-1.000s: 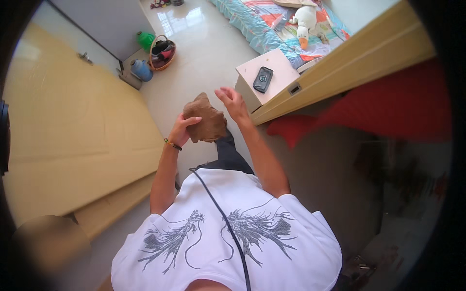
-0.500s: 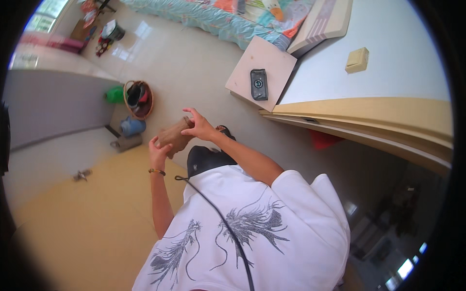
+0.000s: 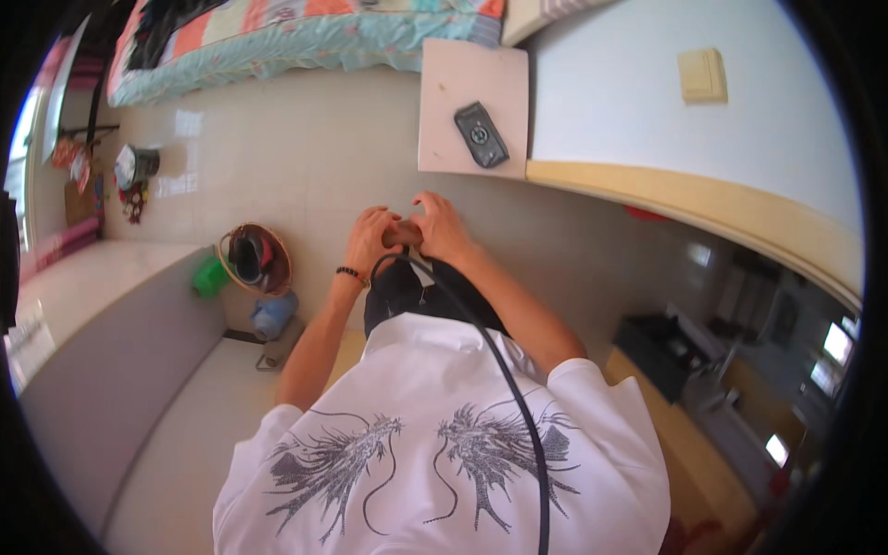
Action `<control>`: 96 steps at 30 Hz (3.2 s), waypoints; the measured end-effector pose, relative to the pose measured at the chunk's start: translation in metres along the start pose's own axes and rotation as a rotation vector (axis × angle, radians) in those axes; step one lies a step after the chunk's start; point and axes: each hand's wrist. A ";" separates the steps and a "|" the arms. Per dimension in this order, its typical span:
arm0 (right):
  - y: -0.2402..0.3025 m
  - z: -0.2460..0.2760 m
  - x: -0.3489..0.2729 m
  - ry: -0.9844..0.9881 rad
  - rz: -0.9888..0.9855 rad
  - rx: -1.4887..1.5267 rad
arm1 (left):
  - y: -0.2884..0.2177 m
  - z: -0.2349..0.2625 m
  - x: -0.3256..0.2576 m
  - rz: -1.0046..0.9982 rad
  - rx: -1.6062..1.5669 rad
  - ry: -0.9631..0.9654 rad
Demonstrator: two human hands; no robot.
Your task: Clean various surfaces including a sink, a white cabinet, and wooden furniture using a cloth.
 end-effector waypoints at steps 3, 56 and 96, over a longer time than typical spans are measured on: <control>-0.040 0.036 0.033 0.177 -0.206 0.281 | 0.017 -0.026 0.084 0.161 -0.220 0.245; -0.676 -0.371 0.409 -0.129 -0.529 -0.315 | 0.624 -0.403 0.340 1.310 -0.767 -1.005; -0.756 -0.373 0.692 -0.401 -0.268 -0.369 | 0.685 -0.422 0.369 1.497 -0.796 -0.932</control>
Point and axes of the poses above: each hand's wrist, its own x-axis towards the middle knuckle, its own z-axis out of the back of the hand, y = z × x, and after that the axes turned 8 degrees about -z, right-handed
